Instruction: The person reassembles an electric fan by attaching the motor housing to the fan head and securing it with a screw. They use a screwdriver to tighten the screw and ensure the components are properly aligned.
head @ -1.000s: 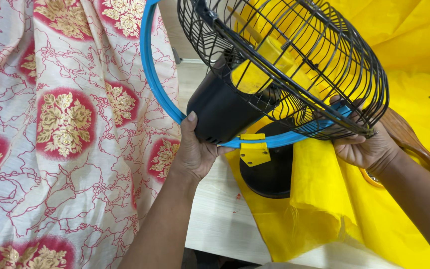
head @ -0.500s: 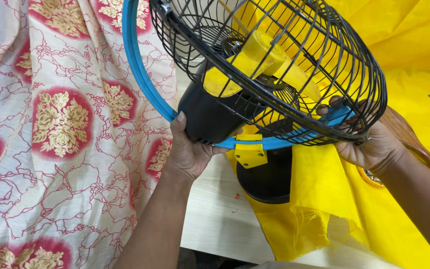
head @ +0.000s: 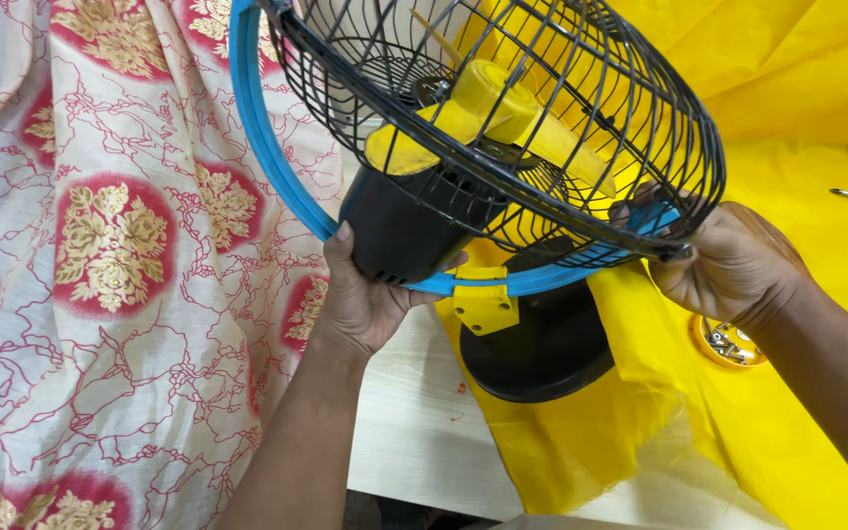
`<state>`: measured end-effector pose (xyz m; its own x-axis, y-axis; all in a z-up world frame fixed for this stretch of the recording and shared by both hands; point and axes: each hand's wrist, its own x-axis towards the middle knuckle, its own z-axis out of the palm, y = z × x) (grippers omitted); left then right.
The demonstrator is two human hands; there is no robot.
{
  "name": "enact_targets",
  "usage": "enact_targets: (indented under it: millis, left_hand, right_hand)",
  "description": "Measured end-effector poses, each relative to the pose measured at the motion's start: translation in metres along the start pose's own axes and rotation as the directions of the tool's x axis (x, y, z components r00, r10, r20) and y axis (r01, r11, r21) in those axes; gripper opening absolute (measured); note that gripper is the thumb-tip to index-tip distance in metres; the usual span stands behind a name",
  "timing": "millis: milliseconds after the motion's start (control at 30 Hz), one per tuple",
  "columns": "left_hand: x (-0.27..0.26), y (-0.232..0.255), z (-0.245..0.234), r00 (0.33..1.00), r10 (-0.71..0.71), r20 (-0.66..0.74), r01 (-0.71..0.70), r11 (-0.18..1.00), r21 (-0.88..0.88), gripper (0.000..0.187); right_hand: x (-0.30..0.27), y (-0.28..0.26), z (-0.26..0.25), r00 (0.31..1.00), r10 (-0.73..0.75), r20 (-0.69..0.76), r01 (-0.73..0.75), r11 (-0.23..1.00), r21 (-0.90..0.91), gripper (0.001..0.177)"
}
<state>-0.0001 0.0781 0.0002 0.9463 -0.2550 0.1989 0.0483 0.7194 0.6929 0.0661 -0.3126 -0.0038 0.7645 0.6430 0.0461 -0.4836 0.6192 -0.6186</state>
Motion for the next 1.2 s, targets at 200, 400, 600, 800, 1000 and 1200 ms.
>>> enact_targets:
  millis: [200, 400, 600, 800, 1000, 1200]
  left_hand:
    - [-0.004, 0.01, -0.013, 0.999, 0.029, 0.017, -0.03, 0.998, 0.062, 0.111]
    - [0.009, 0.014, -0.001, 0.998, -0.01, 0.067, 0.007, 0.999, 0.044, 0.109]
    - [0.017, -0.002, 0.005, 0.993, -0.038, 0.111, 0.046, 0.997, -0.069, 0.104]
    - [0.021, -0.015, -0.001, 0.998, -0.005, 0.069, 0.007, 1.0, -0.027, 0.103]
    - [0.029, -0.017, -0.001, 0.999, -0.005, 0.047, 0.006, 1.0, -0.027, 0.101]
    - [0.032, -0.016, 0.005, 0.996, -0.025, 0.087, 0.027, 0.999, -0.027, 0.101]
  right_hand:
    - [0.001, 0.005, 0.016, 0.998, -0.04, -0.041, 0.034, 0.989, -0.147, 0.041]
    - [-0.002, 0.017, 0.013, 0.991, -0.136, -0.016, 0.137, 0.99, 0.032, 0.036]
    - [-0.015, 0.015, 0.02, 0.992, -0.121, -0.044, 0.123, 0.991, 0.045, 0.022]
    - [-0.016, 0.011, 0.033, 0.923, -0.357, -0.145, 0.285, 0.886, -0.366, 0.011]
    - [-0.022, 0.005, 0.026, 0.892, -0.338, -0.301, 0.225, 0.908, -0.354, 0.02]
    - [-0.037, 0.002, 0.009, 0.963, -0.208, -0.17, 0.204, 0.978, -0.038, 0.02]
